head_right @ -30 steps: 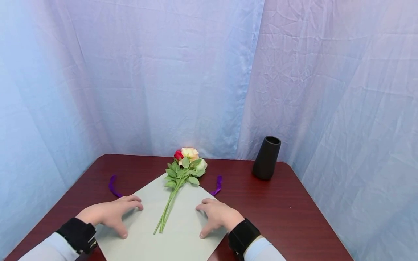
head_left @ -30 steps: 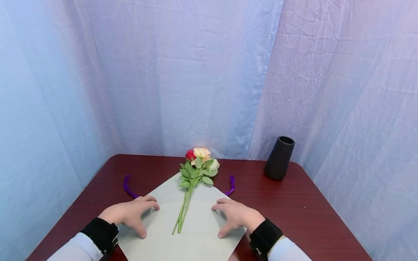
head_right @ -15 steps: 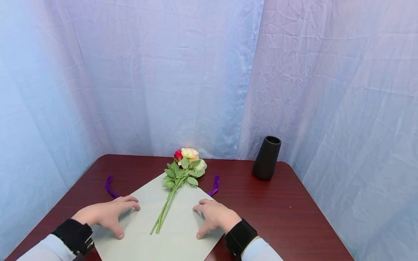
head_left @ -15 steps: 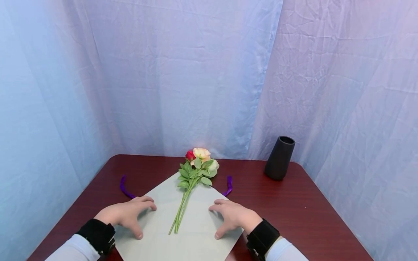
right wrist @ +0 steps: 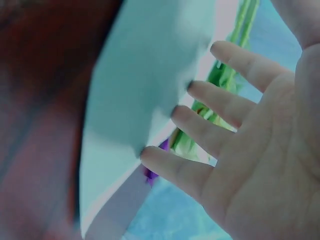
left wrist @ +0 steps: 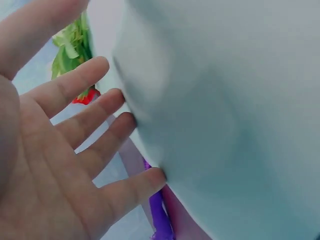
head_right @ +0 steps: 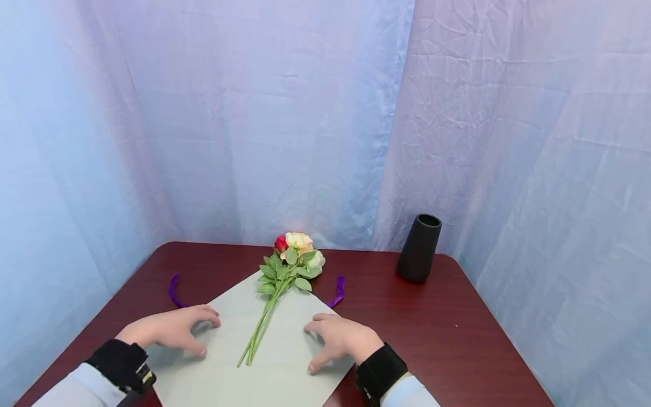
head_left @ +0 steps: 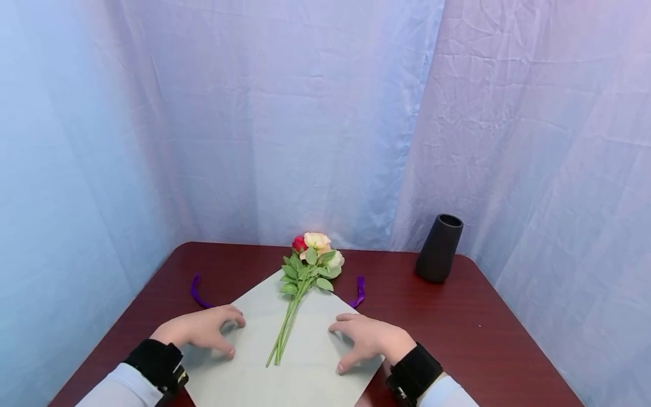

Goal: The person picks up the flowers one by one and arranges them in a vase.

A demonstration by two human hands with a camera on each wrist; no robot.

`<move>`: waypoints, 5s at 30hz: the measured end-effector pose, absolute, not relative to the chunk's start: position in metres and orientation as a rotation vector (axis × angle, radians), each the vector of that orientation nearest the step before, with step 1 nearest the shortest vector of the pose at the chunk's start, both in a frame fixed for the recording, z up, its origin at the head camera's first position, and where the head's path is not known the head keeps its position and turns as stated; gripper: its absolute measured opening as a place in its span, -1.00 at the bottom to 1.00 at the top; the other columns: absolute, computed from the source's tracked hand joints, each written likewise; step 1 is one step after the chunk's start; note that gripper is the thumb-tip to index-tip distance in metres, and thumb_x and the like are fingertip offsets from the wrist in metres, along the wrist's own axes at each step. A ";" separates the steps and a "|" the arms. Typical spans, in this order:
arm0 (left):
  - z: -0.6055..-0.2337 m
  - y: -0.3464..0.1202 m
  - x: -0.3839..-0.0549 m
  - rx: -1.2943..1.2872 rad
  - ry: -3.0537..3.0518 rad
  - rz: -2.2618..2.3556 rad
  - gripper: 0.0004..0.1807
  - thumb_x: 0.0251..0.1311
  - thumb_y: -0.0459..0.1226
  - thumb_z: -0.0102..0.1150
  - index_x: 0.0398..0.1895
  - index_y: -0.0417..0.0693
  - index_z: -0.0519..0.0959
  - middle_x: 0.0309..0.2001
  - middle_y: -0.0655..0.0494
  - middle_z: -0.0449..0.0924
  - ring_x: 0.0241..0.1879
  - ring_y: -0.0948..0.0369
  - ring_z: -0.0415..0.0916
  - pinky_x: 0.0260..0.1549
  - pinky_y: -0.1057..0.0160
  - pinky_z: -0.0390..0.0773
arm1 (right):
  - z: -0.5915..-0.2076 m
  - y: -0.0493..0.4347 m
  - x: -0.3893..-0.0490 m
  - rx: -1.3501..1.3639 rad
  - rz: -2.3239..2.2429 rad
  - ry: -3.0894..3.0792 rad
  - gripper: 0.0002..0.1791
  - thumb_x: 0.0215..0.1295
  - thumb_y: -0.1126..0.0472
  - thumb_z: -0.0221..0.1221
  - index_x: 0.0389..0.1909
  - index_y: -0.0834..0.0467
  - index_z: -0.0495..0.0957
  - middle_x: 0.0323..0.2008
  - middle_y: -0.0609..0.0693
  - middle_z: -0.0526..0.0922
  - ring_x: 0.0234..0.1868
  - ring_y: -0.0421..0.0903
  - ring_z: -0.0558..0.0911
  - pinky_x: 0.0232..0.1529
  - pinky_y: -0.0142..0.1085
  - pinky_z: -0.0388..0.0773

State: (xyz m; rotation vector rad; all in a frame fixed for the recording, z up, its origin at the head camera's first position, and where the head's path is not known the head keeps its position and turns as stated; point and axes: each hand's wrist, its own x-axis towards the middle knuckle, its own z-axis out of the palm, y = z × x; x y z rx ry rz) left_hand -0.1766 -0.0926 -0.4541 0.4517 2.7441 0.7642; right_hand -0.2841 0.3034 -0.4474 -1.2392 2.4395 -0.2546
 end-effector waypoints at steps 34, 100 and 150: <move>-0.425 -0.024 -0.210 0.615 2.985 1.583 -0.59 0.33 -0.19 0.35 0.20 0.00 0.56 0.15 0.12 0.55 0.15 0.07 0.52 0.10 -0.20 0.50 | -0.403 0.345 -0.307 -1.602 -1.222 2.758 -0.20 0.10 -0.09 0.52 0.37 -0.01 0.46 0.36 -0.06 0.44 0.38 -0.06 0.40 0.26 0.00 0.44; -0.451 0.137 -0.252 0.531 2.748 1.731 -0.71 0.34 -0.11 0.32 0.02 -0.02 0.62 -0.07 0.25 0.61 0.06 0.10 0.54 -0.01 0.03 0.55 | -0.417 0.442 -0.437 0.303 -2.058 3.088 -0.04 0.19 -0.09 0.45 0.46 0.15 0.16 0.36 0.18 0.26 0.37 0.11 0.30 0.36 -0.03 0.26; -0.458 0.178 -0.273 0.437 2.686 1.803 -0.75 0.29 -0.14 0.36 -0.08 -0.04 0.62 -0.11 0.08 0.62 -0.09 0.13 0.59 -0.13 0.27 0.56 | -0.397 0.456 -0.469 0.264 -1.674 3.051 -0.03 0.39 -0.13 0.25 0.61 0.16 -0.01 0.47 0.27 0.26 0.45 0.25 0.25 0.39 0.19 0.18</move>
